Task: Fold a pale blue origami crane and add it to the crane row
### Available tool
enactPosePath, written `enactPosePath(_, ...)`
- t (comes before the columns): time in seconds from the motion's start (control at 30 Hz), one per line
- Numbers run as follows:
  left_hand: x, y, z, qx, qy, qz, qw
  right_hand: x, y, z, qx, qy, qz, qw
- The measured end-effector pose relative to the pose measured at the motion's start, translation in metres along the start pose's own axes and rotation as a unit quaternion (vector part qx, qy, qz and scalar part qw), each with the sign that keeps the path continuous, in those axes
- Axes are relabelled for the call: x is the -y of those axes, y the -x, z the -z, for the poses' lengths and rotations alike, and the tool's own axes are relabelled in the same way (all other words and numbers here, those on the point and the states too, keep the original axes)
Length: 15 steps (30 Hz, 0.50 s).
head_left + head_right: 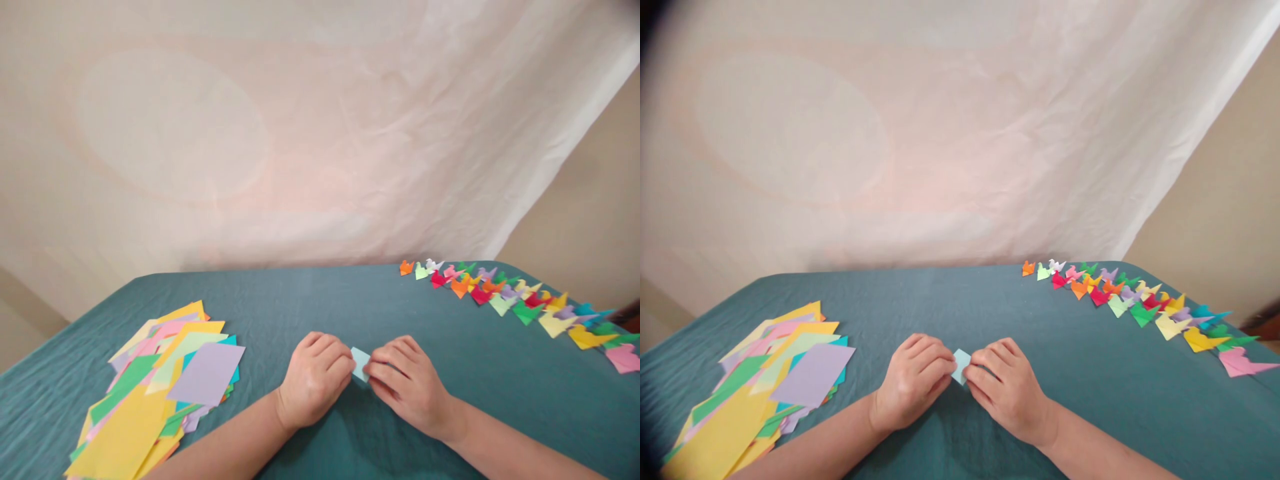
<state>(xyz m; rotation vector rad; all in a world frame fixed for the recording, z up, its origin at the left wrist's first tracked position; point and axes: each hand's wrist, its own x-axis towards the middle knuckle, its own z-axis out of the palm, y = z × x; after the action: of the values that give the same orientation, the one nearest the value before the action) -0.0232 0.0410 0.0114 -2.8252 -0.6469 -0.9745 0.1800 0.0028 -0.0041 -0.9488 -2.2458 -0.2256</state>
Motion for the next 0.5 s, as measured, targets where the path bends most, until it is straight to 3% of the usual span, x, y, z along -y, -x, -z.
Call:
enactPosePath(0.2, 0.001, 0.0, -0.002, 0.053, 0.004, 0.032, 0.998, -0.009, 0.003, -0.003, 0.009, 0.046, 0.002, 0.999)
enactPosePath(0.5, 0.006, 0.002, -0.009, 0.105, 0.042, 0.101, 0.988, -0.015, 0.005, -0.013, 0.033, 0.034, -0.013, 0.999)
